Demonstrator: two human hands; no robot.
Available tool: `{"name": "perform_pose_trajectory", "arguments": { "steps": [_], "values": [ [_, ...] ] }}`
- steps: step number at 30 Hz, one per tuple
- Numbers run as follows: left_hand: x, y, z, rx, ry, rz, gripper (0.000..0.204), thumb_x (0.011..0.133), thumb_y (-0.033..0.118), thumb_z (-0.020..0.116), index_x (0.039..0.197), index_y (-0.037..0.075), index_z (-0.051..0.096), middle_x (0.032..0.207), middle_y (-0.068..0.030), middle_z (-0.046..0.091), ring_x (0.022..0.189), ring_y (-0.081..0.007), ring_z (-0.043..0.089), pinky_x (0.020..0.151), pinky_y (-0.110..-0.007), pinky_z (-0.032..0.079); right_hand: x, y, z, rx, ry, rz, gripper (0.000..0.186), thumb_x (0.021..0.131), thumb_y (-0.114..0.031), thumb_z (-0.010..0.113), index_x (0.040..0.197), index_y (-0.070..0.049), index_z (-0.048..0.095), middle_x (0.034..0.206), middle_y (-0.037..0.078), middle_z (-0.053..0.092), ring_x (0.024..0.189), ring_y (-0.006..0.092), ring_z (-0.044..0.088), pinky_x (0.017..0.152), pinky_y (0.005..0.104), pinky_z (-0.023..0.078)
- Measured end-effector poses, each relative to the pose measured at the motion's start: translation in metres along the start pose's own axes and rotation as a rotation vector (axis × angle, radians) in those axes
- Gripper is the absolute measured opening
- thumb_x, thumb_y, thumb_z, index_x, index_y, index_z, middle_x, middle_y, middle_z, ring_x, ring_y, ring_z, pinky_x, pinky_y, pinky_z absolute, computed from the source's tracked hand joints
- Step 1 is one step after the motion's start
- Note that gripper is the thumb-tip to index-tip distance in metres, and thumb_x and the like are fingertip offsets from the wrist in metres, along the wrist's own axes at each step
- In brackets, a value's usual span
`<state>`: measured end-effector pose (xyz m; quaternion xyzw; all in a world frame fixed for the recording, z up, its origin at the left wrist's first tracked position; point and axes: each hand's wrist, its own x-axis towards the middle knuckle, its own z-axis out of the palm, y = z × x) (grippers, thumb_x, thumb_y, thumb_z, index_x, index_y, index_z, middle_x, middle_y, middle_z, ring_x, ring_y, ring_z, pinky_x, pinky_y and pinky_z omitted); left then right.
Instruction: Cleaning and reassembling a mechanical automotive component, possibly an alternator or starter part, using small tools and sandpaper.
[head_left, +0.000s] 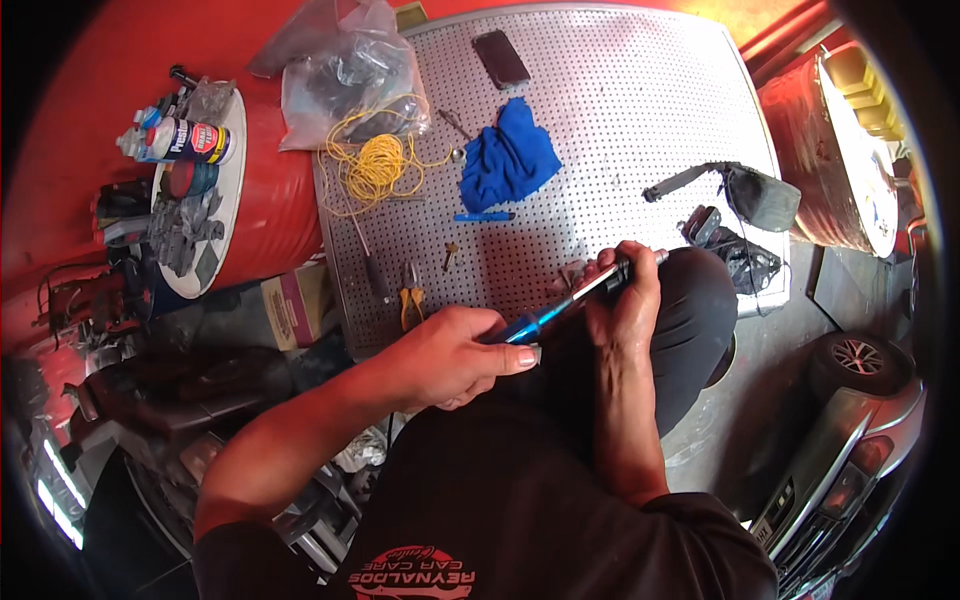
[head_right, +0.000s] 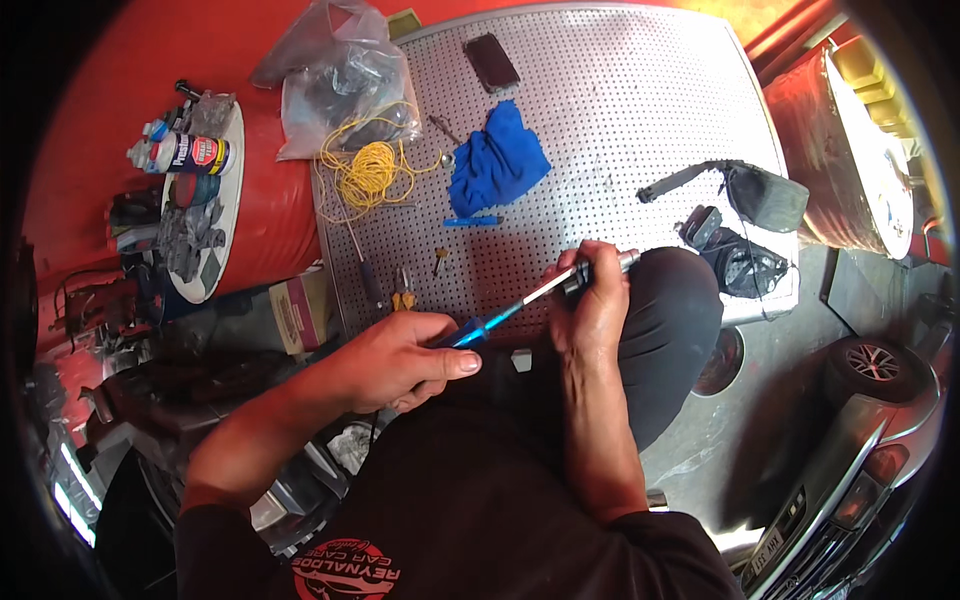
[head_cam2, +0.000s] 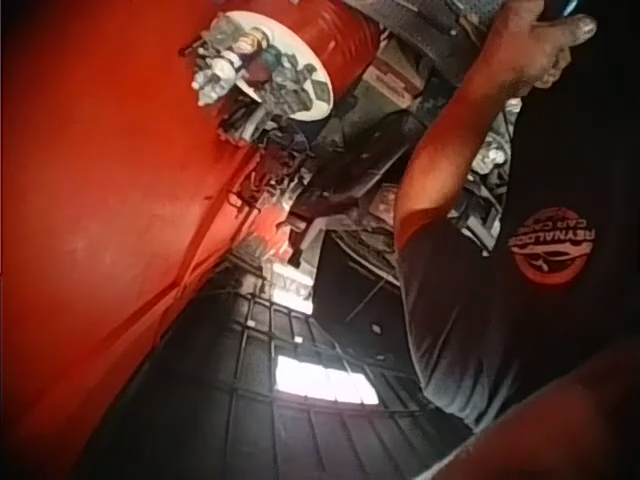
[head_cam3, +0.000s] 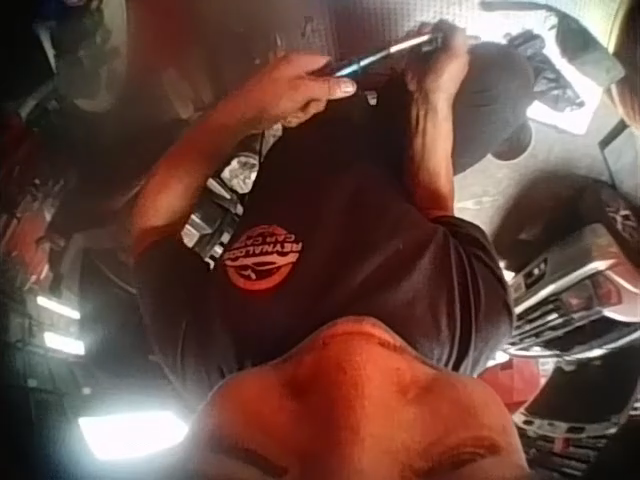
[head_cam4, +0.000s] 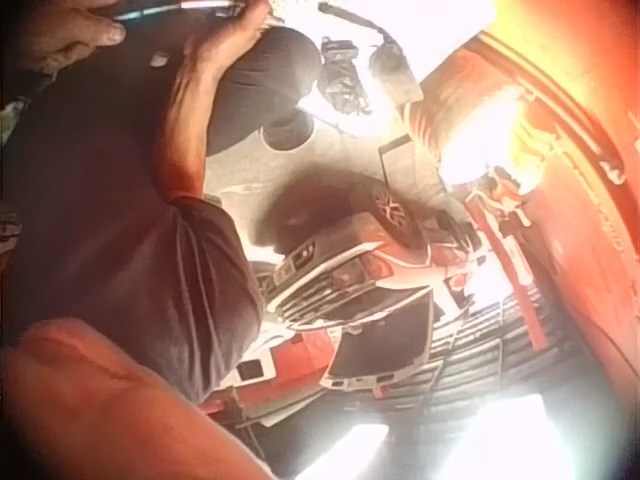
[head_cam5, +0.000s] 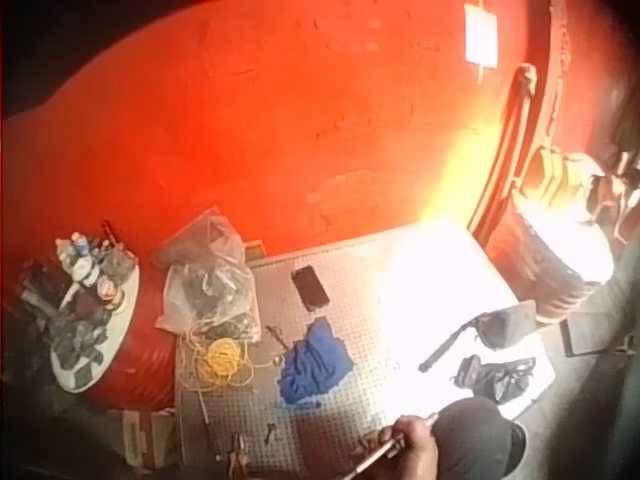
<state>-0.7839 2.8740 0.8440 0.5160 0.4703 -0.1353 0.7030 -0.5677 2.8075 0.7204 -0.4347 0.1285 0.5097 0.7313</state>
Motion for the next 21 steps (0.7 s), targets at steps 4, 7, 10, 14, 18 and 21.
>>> {"name": "perform_pose_trajectory", "arguments": {
  "steps": [4,7,10,14,18,21],
  "values": [
    [0.007,-0.040,-0.003,0.259,0.373,0.520,0.035,0.097,0.029,0.078,0.104,0.002,0.058,0.067,0.0021,0.055,0.068,-0.0097,0.055,0.064,-0.031,0.047,0.004,0.009,-0.001,-0.074,-0.040,-0.035,0.014,0.097,-0.019,0.062,0.097,-0.005,0.060,0.072,0.013,0.061,0.061,0.0260,0.060,0.057,0.0409,0.055],
    [-0.001,-0.029,-0.006,0.304,0.330,0.348,0.030,0.102,0.030,0.071,0.100,0.004,0.058,0.077,-0.0028,0.062,0.068,-0.0130,0.060,0.066,-0.032,0.050,-0.002,0.011,0.001,-0.088,-0.050,-0.047,0.015,0.097,-0.019,0.061,0.097,-0.003,0.059,0.072,0.014,0.062,0.059,0.0278,0.061,0.052,0.0416,0.055],
    [0.002,-0.042,-0.023,-0.037,0.028,0.082,0.028,0.105,0.031,0.068,0.098,0.005,0.059,0.082,-0.0049,0.064,0.067,-0.0130,0.061,0.061,-0.030,0.050,-0.008,0.016,0.003,-0.138,-0.085,-0.054,0.016,0.097,-0.019,0.060,0.097,-0.003,0.059,0.073,0.014,0.062,0.058,0.0275,0.061,0.052,0.0413,0.055],
    [-0.009,-0.044,-0.015,-0.263,-0.085,0.027,0.032,0.106,0.033,0.067,0.098,0.003,0.064,0.081,-0.0048,0.065,0.068,-0.0114,0.063,0.056,-0.027,0.049,-0.020,0.018,0.004,-0.174,-0.081,-0.044,0.016,0.096,-0.019,0.061,0.095,-0.003,0.059,0.073,0.014,0.062,0.058,0.0266,0.062,0.053,0.0408,0.056],
    [-0.005,-0.072,-0.023,-0.099,-0.053,0.252,0.034,0.107,0.034,0.066,0.101,0.000,0.066,0.082,-0.0060,0.066,0.071,-0.0120,0.066,0.058,-0.028,0.051,-0.035,0.020,0.007,-0.220,-0.081,-0.076,0.016,0.096,-0.019,0.061,0.095,-0.003,0.059,0.073,0.014,0.063,0.059,0.0267,0.063,0.053,0.0408,0.056],
    [-0.017,-0.079,-0.032,-0.309,-0.221,0.124,0.034,0.109,0.033,0.062,0.107,-0.001,0.067,0.081,-0.0064,0.066,0.070,-0.0138,0.067,0.060,-0.029,0.054,-0.052,0.026,0.016,-0.270,-0.102,-0.107,0.017,0.096,-0.019,0.061,0.094,-0.003,0.059,0.073,0.014,0.063,0.058,0.0266,0.064,0.052,0.0401,0.056]
  ]
}}
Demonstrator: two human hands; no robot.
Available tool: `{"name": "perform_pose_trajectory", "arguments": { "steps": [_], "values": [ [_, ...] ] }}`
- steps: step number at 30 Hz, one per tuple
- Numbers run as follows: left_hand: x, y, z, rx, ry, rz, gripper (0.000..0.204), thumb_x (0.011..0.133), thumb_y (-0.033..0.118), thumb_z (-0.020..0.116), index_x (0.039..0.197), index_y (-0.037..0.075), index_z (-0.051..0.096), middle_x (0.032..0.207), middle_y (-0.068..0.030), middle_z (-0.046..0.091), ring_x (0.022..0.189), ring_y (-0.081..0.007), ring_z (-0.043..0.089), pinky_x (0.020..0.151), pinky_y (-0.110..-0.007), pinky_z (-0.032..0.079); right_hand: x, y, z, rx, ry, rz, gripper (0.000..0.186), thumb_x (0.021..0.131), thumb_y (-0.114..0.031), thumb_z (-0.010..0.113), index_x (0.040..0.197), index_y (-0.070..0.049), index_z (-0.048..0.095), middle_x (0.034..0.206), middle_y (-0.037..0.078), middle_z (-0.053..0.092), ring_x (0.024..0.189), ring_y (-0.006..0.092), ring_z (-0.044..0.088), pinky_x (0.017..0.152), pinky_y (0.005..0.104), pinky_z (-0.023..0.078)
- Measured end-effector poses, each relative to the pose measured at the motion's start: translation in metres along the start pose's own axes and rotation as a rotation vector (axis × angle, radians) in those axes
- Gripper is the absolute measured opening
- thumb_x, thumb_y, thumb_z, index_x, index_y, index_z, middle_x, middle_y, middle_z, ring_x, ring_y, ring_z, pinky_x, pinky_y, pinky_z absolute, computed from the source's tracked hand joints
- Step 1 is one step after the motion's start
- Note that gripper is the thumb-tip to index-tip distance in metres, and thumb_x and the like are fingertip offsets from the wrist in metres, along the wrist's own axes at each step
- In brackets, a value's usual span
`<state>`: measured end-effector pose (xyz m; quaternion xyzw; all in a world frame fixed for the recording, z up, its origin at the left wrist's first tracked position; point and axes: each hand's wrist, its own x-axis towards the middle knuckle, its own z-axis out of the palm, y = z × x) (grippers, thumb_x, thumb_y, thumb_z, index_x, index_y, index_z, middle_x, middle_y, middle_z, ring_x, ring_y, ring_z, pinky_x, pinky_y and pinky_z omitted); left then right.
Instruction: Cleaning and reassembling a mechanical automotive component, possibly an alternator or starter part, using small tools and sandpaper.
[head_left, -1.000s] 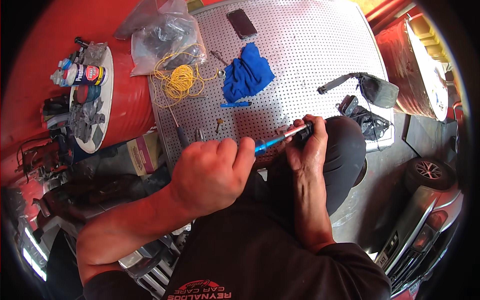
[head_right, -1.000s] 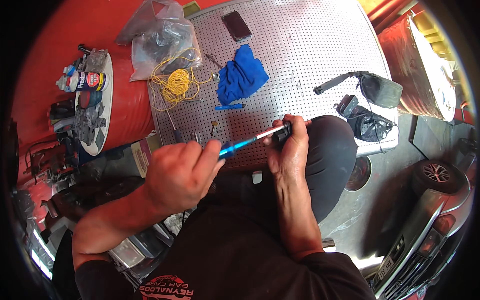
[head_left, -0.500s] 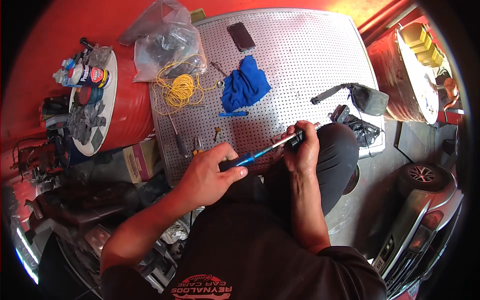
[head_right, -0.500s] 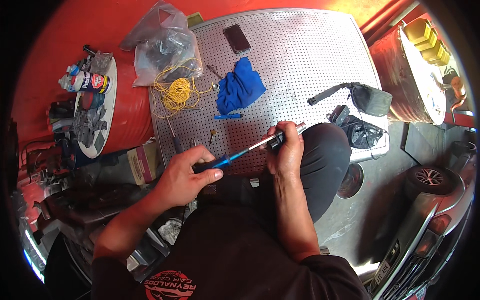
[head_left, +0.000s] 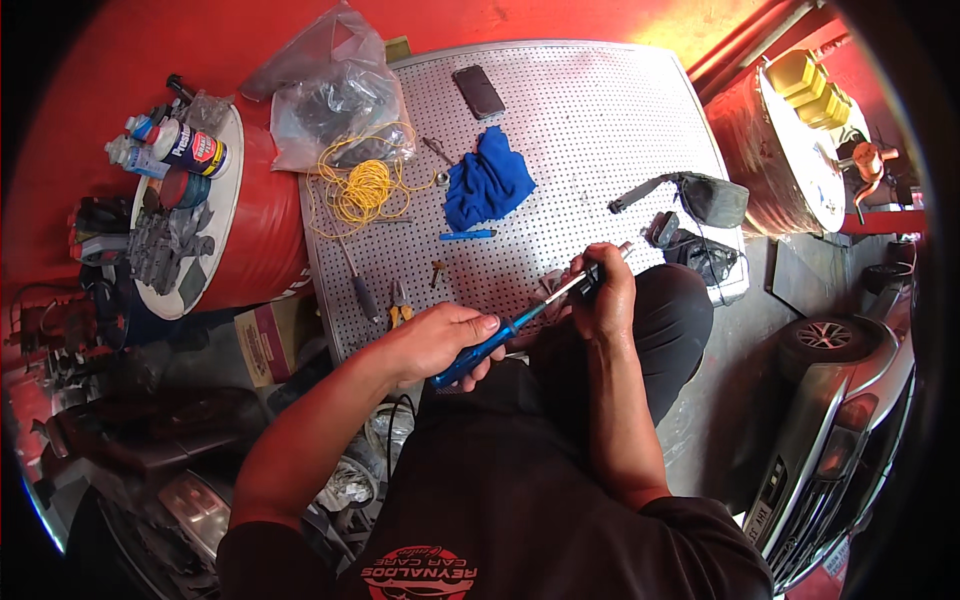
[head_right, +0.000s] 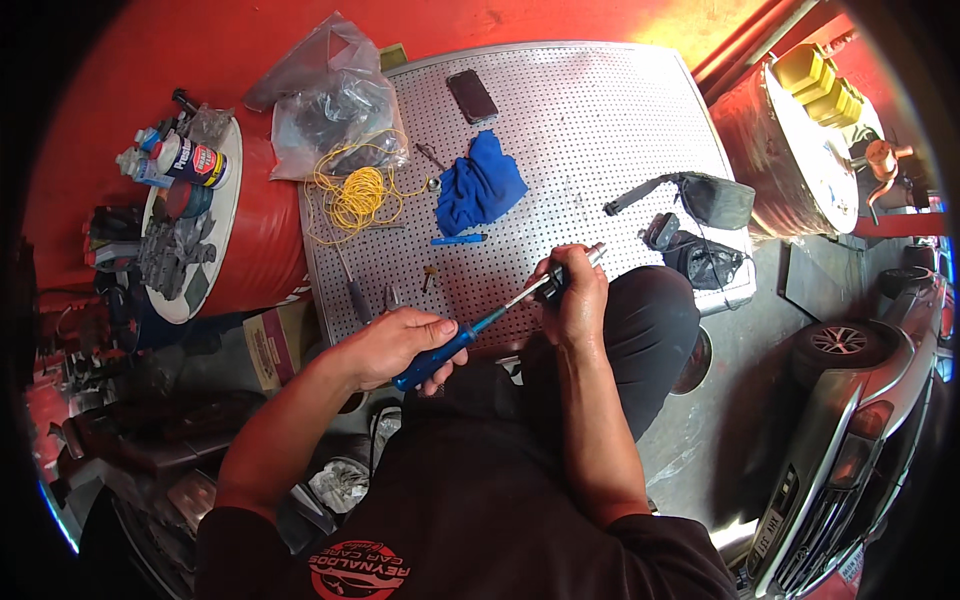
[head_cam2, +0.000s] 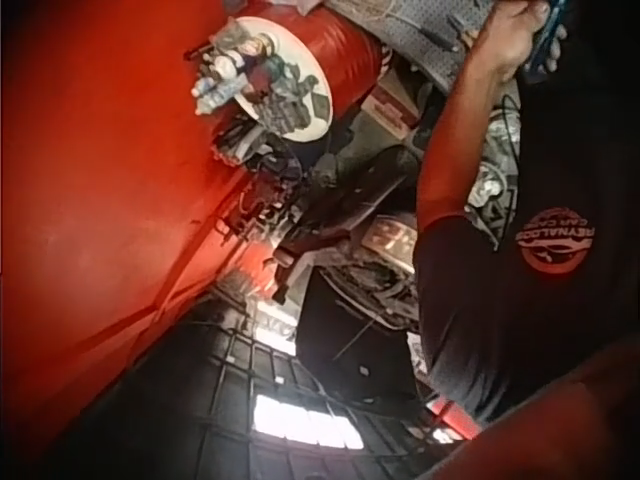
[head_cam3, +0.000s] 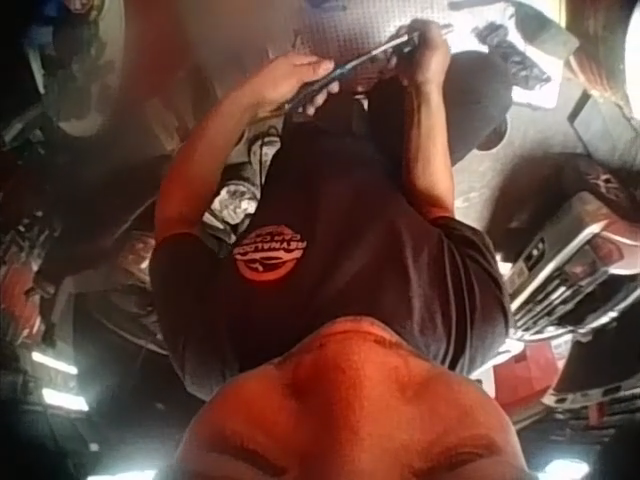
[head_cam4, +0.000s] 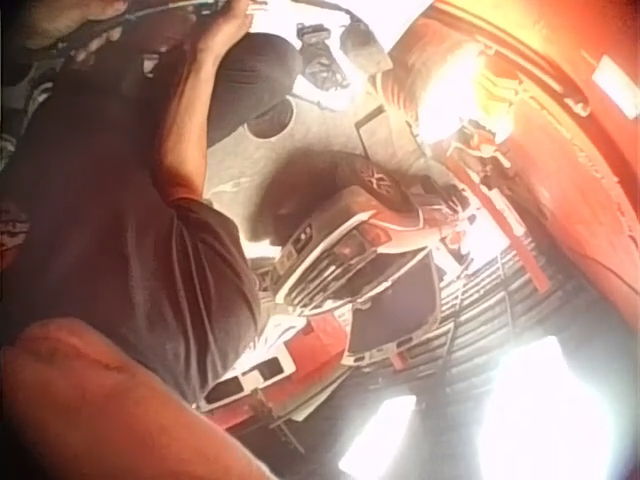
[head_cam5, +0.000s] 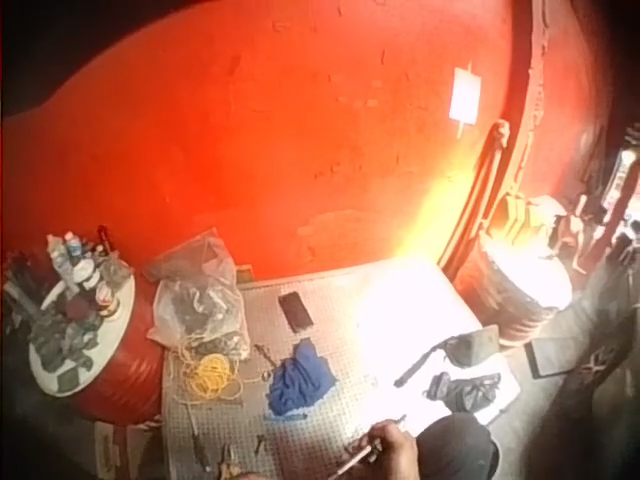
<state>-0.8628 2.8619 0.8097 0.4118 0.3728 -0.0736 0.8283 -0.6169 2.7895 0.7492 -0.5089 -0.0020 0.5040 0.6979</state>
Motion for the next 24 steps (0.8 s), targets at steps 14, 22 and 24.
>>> {"name": "perform_pose_trajectory", "arguments": {
  "steps": [14,22,24],
  "values": [
    [-0.035,-0.033,-0.011,-0.120,-0.134,-0.048,0.037,0.110,0.039,0.058,0.113,0.002,0.061,0.079,-0.0085,0.067,0.063,-0.0178,0.068,0.053,-0.031,0.054,-0.049,0.020,0.027,-0.290,-0.032,0.028,0.025,0.099,-0.028,0.062,0.098,-0.003,0.064,0.077,0.012,0.068,0.062,0.0206,0.065,0.055,0.0363,0.054],
    [-0.007,-0.059,-0.019,0.265,0.132,0.233,0.021,0.103,0.020,0.068,0.095,0.002,0.059,0.077,-0.0047,0.064,0.067,-0.0143,0.067,0.055,-0.030,0.053,-0.045,0.039,0.033,-0.248,-0.046,0.052,0.033,0.102,-0.038,0.058,0.091,-0.007,0.060,0.074,0.010,0.065,0.063,0.0186,0.064,0.057,0.0347,0.052],
    [-0.002,-0.061,-0.023,0.142,0.086,0.184,0.026,0.106,0.022,0.065,0.090,0.002,0.062,0.078,-0.0031,0.065,0.070,-0.0140,0.067,0.056,-0.030,0.053,-0.042,0.042,0.030,-0.299,-0.030,0.032,0.033,0.102,-0.037,0.058,0.091,-0.006,0.061,0.073,0.010,0.066,0.062,0.0187,0.064,0.057,0.0343,0.052]
  ]
}}
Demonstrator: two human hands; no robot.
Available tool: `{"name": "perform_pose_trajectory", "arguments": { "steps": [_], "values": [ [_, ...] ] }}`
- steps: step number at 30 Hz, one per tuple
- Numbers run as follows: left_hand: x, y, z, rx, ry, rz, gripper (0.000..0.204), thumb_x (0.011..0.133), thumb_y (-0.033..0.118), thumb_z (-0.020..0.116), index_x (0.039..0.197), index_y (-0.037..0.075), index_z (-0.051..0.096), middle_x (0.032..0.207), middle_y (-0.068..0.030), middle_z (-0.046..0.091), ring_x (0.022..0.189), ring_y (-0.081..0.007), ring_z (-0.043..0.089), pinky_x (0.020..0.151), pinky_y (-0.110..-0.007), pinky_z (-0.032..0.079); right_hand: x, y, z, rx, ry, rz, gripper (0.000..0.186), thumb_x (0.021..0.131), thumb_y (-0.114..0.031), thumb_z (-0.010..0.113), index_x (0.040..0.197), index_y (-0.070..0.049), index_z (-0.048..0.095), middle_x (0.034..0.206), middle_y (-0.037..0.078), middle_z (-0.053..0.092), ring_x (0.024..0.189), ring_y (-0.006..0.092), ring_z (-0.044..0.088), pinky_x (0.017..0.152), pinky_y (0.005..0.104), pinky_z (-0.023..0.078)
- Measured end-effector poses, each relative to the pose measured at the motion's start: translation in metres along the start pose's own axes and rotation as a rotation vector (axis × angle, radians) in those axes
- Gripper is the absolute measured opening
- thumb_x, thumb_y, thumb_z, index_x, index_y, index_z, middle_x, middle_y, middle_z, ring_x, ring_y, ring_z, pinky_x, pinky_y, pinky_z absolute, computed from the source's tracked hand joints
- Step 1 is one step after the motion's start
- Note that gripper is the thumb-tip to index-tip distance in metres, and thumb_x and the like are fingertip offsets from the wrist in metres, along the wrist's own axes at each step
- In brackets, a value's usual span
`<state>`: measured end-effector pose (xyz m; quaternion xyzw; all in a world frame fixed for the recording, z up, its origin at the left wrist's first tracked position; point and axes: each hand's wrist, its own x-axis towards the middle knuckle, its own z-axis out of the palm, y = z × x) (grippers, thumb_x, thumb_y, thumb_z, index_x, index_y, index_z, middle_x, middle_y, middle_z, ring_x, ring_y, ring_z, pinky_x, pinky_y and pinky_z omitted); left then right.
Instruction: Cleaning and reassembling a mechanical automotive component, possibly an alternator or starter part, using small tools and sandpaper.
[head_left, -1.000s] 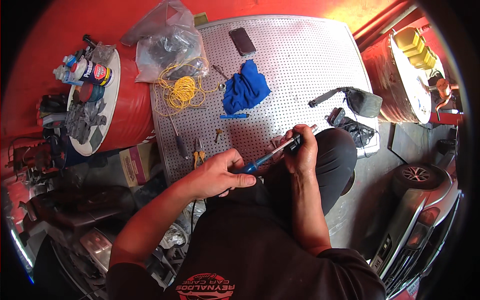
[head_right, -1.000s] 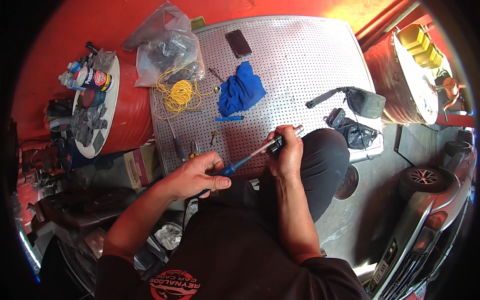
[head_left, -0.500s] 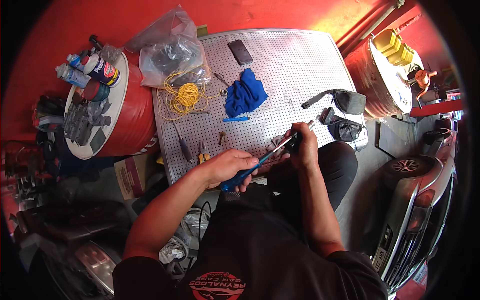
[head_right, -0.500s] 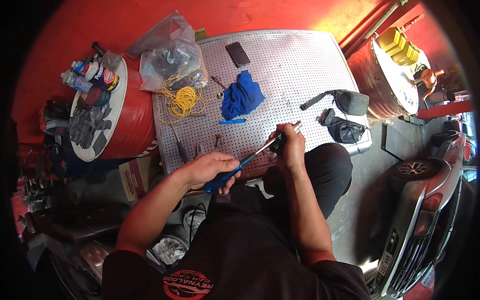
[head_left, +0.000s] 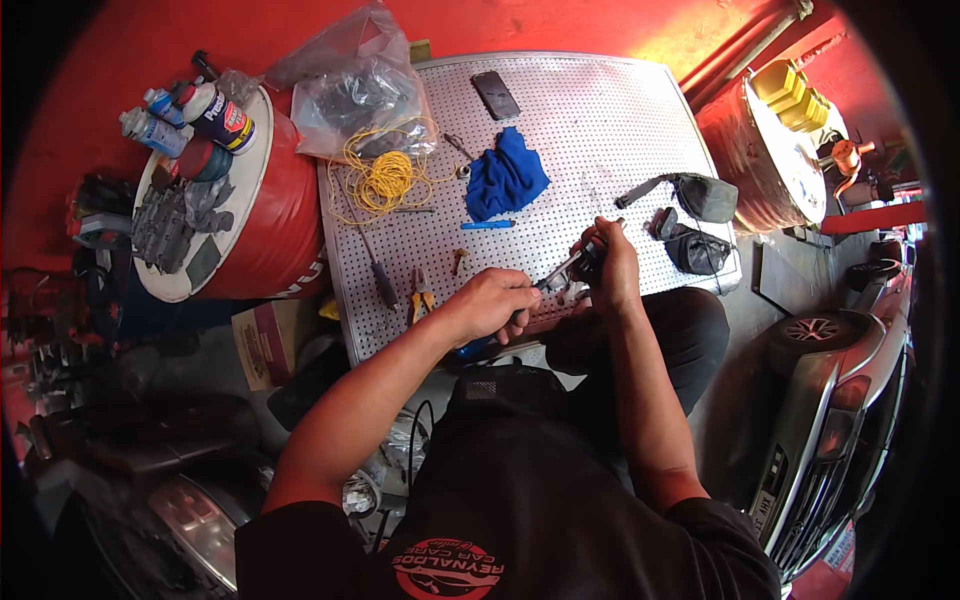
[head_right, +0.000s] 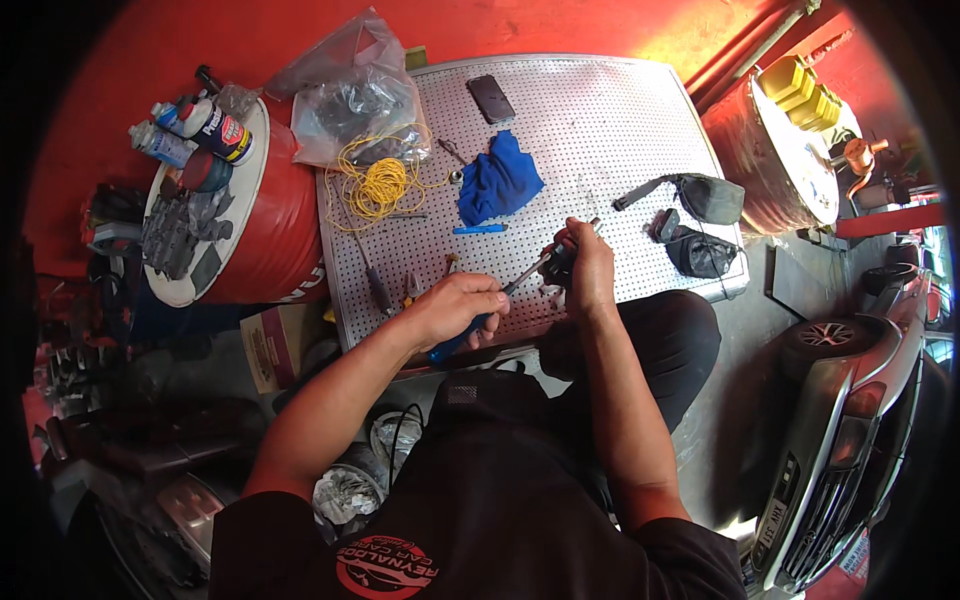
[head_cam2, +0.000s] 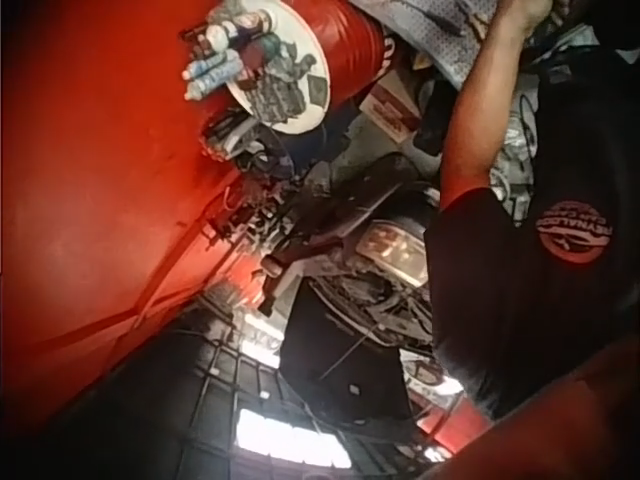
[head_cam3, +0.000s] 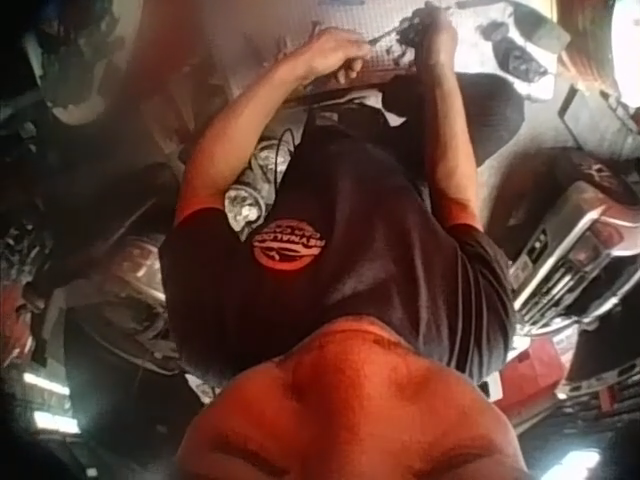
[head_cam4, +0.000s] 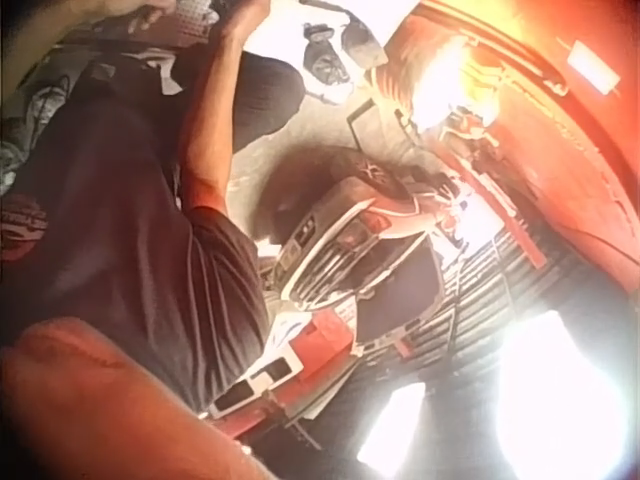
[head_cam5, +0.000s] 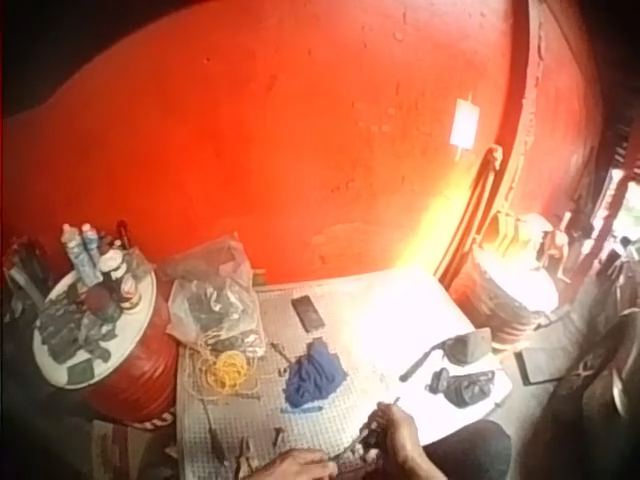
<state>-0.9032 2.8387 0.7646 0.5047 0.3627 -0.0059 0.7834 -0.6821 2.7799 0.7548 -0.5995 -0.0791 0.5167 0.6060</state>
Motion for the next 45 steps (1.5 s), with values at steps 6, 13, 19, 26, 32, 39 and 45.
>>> {"name": "perform_pose_trajectory", "arguments": {
  "steps": [6,13,19,26,32,39,45],
  "values": [
    [0.006,0.007,0.008,0.173,0.079,-0.018,0.019,0.105,0.019,0.066,0.099,0.002,0.058,0.077,-0.0057,0.064,0.062,-0.0154,0.065,0.050,-0.031,0.052,0.007,0.018,-0.001,-0.086,0.070,-0.059,0.033,0.101,-0.034,0.060,0.088,-0.004,0.064,0.073,0.012,0.068,0.057,0.0191,0.064,0.055,0.0331,0.052],
    [0.047,-0.008,-0.009,0.040,0.032,-0.055,0.019,0.104,0.016,0.068,0.099,0.002,0.057,0.077,-0.0065,0.063,0.067,-0.0167,0.067,0.049,-0.031,0.052,0.028,0.029,-0.001,-0.088,0.075,-0.022,0.032,0.101,-0.035,0.057,0.091,-0.005,0.064,0.074,0.011,0.068,0.062,0.0184,0.063,0.058,0.0317,0.050],
    [0.071,0.003,0.000,0.186,0.101,-0.013,0.022,0.109,0.018,0.059,0.095,0.001,0.061,0.076,-0.0068,0.064,0.067,-0.0169,0.066,0.053,-0.032,0.054,0.054,0.027,-0.016,-0.025,0.118,-0.037,0.028,0.100,-0.029,0.060,0.089,-0.004,0.064,0.074,0.010,0.067,0.060,0.0185,0.065,0.056,0.0330,0.053],
    [0.106,0.010,0.019,-0.021,0.016,-0.035,0.034,0.112,0.023,0.048,0.089,0.002,0.062,0.072,-0.0090,0.066,0.060,-0.0195,0.066,0.050,-0.033,0.051,0.102,0.061,-0.075,-0.426,0.212,-0.163,0.038,0.100,-0.038,0.061,0.081,-0.005,0.067,0.073,0.005,0.065,0.067,0.0166,0.061,0.063,0.0346,0.048],
    [0.103,0.004,0.028,0.047,0.128,0.058,0.013,0.104,0.015,0.065,0.100,0.003,0.060,0.075,-0.0068,0.063,0.062,-0.0175,0.064,0.049,-0.032,0.050,0.076,0.032,-0.041,-0.042,0.106,-0.055,0.035,0.100,-0.035,0.062,0.081,-0.005,0.063,0.067,0.003,0.062,0.057,0.0124,0.056,0.052,0.0321,0.046],
    [0.115,0.019,0.022,-0.090,0.059,-0.093,0.012,0.102,0.010,0.067,0.095,0.002,0.061,0.073,-0.0087,0.066,0.062,-0.0193,0.066,0.052,-0.033,0.053,0.085,0.032,-0.043,-0.177,0.141,-0.125,0.037,0.099,-0.037,0.062,0.088,-0.003,0.065,0.073,0.006,0.066,0.063,0.0156,0.061,0.057,0.0346,0.050],
    [0.111,0.004,0.012,-0.033,0.190,0.030,0.010,0.103,0.008,0.064,0.095,0.003,0.064,0.074,-0.0075,0.066,0.063,-0.0186,0.066,0.053,-0.033,0.054,0.086,0.037,-0.031,-0.118,0.108,-0.044,0.032,0.102,-0.034,0.063,0.087,-0.006,0.065,0.074,0.001,0.063,0.062,0.0117,0.057,0.056,0.0319,0.047]
  ]
}}
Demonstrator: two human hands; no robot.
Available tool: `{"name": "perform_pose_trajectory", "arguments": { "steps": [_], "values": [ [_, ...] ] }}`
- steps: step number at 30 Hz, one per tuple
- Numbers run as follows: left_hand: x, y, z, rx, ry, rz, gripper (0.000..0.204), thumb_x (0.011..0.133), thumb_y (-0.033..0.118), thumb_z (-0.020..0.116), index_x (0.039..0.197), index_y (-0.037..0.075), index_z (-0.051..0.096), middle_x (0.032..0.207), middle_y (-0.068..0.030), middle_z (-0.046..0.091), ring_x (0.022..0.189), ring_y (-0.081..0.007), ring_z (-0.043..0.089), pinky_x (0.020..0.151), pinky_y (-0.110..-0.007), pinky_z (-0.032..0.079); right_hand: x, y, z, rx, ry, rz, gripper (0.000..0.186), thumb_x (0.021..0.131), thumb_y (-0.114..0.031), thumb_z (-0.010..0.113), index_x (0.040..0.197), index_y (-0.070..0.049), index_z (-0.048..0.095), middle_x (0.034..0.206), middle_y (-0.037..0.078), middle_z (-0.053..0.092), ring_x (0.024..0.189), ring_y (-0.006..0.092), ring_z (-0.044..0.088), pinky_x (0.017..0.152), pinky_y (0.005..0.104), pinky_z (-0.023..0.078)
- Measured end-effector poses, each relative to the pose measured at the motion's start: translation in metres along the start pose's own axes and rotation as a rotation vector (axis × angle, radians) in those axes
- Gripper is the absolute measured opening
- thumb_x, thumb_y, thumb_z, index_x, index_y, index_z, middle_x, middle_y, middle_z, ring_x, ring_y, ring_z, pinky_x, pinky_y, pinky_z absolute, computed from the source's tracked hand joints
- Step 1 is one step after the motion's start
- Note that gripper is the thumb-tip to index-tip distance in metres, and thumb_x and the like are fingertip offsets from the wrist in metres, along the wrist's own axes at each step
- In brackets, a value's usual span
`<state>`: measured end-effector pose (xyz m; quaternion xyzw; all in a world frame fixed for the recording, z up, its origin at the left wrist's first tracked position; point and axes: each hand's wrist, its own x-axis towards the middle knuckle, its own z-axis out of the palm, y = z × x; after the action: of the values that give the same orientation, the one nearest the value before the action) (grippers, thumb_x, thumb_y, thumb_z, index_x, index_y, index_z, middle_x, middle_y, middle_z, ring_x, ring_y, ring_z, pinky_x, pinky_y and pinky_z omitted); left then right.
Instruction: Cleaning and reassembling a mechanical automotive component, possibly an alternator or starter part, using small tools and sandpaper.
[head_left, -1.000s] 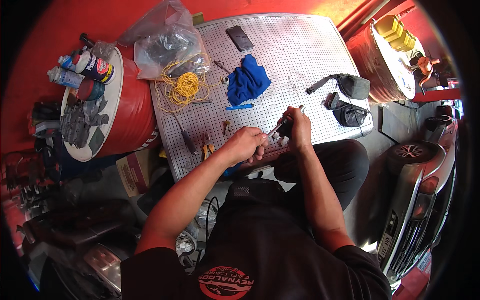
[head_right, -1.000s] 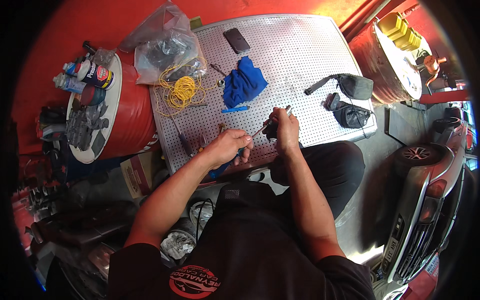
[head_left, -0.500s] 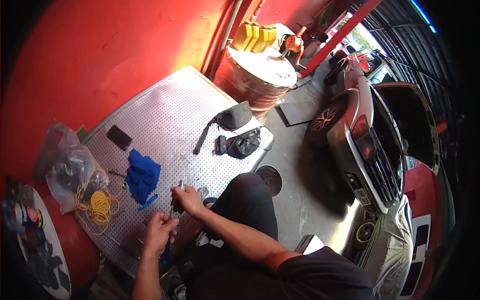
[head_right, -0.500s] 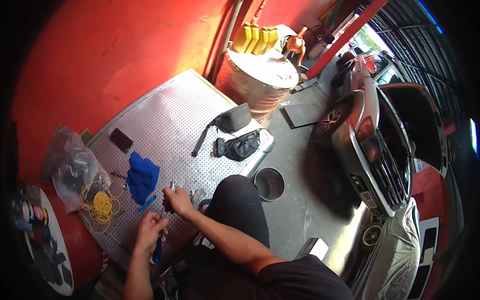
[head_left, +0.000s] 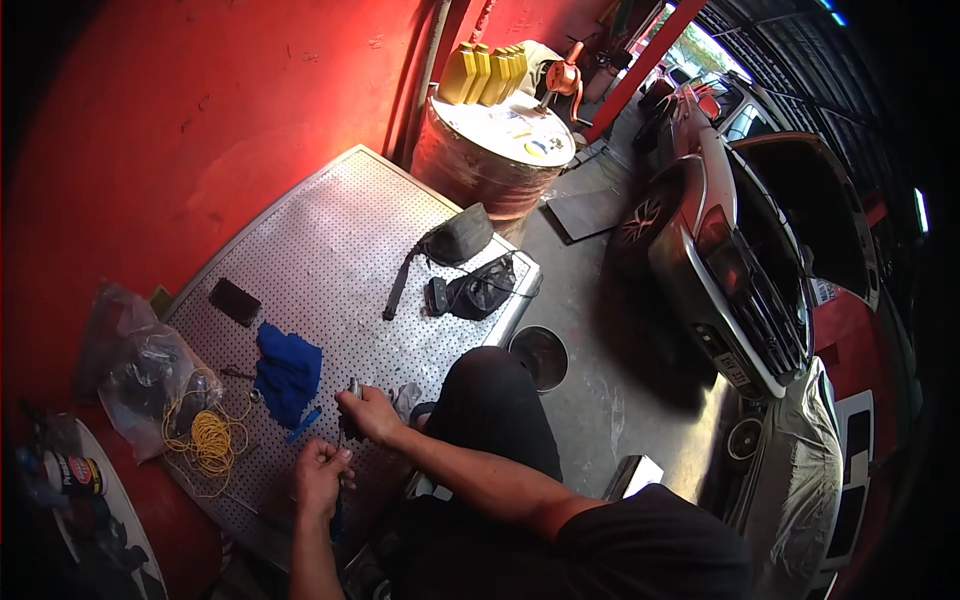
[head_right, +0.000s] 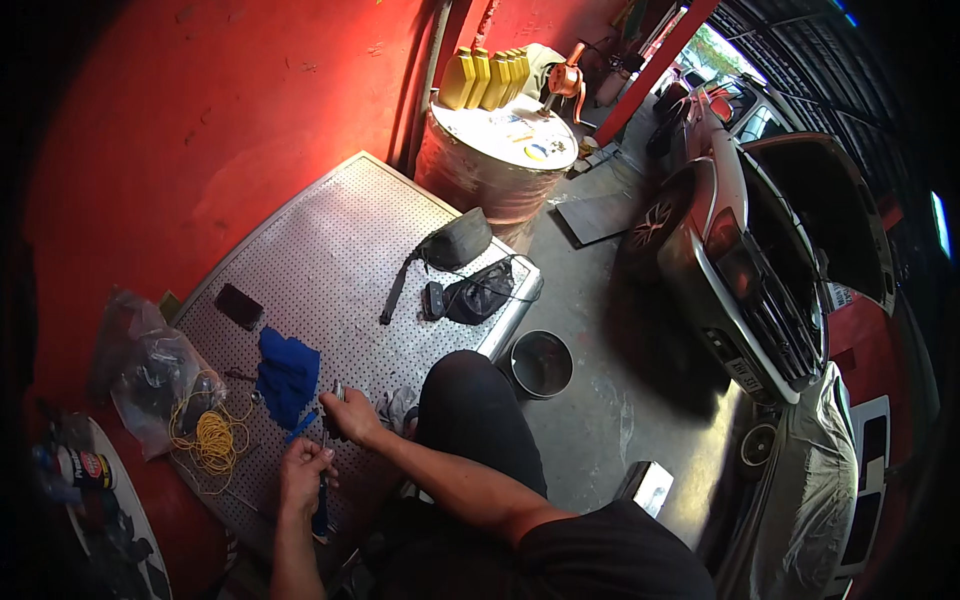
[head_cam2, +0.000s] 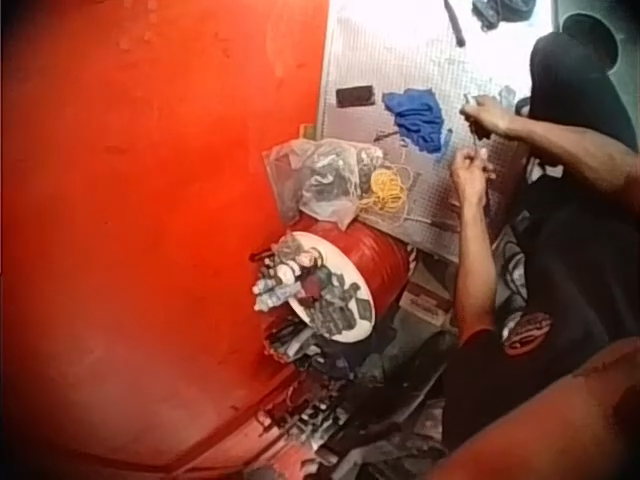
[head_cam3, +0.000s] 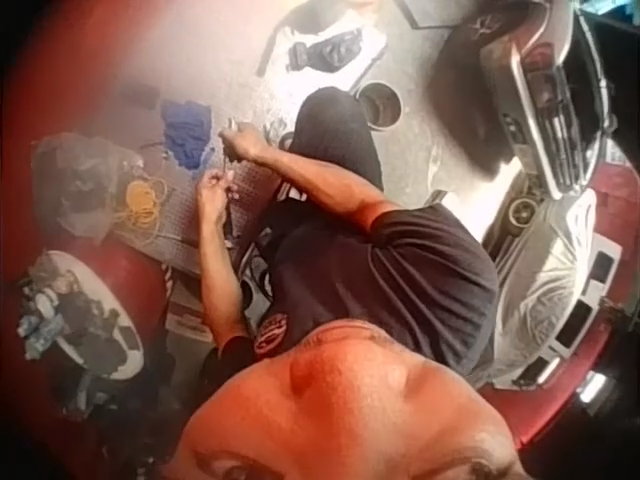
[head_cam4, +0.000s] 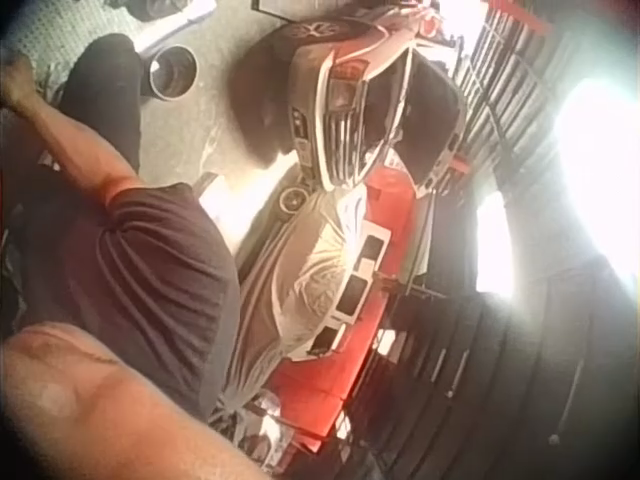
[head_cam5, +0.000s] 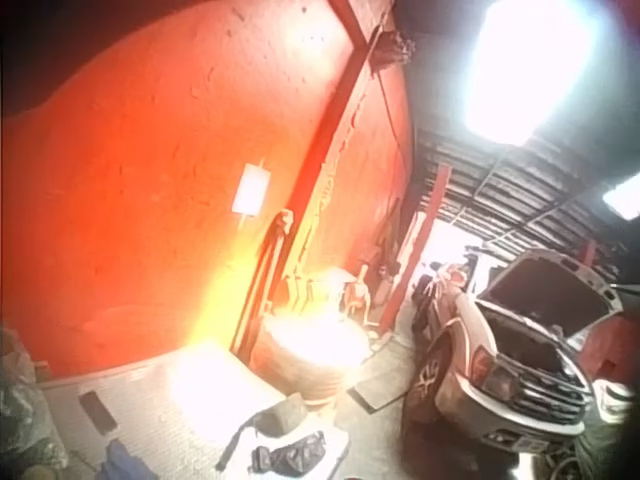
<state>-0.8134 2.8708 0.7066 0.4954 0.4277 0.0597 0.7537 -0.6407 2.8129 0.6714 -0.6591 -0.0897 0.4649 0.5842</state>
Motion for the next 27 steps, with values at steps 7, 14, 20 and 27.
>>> {"name": "perform_pose_trajectory", "arguments": {
  "steps": [7,14,20,27],
  "values": [
    [0.012,-0.004,0.005,0.046,-0.090,-0.123,0.031,0.112,0.022,0.051,0.093,0.003,0.066,0.074,-0.0063,0.066,0.064,-0.0190,0.065,0.061,-0.033,0.052,0.011,0.015,-0.015,-0.025,0.050,-0.014,0.032,0.099,-0.033,0.066,0.085,-0.004,0.066,0.071,0.002,0.063,0.058,0.0121,0.056,0.054,0.0323,0.046],
    [0.089,-0.151,-0.015,0.199,0.159,0.083,0.021,0.103,0.022,0.065,0.098,0.001,0.069,0.079,-0.0114,0.071,0.068,-0.0246,0.069,0.065,-0.040,0.055,0.008,0.002,-0.019,0.368,0.035,0.320,0.040,0.106,-0.044,0.048,0.084,-0.012,0.055,0.068,0.003,0.054,0.062,0.0229,0.055,0.058,0.0410,0.046],
    [0.123,-0.219,-0.011,0.652,0.477,0.228,0.018,0.096,0.020,0.070,0.105,0.004,0.071,0.095,-0.0203,0.076,0.090,-0.0425,0.072,0.078,-0.052,0.056,-0.006,0.019,-0.004,0.506,-0.075,0.412,0.046,0.110,-0.049,0.042,0.095,-0.010,0.061,0.078,0.005,0.061,0.076,0.0232,0.060,0.068,0.0424,0.046],
    [0.017,-0.031,0.021,0.145,0.449,0.563,0.023,0.093,0.015,0.079,0.106,0.001,0.065,0.084,-0.0098,0.073,0.079,-0.0207,0.072,0.073,-0.035,0.057,-0.015,0.029,-0.006,0.463,-0.036,0.312,0.047,0.112,-0.050,0.040,0.101,-0.010,0.063,0.084,0.003,0.063,0.079,0.0187,0.060,0.072,0.0389,0.048]
  ]
}}
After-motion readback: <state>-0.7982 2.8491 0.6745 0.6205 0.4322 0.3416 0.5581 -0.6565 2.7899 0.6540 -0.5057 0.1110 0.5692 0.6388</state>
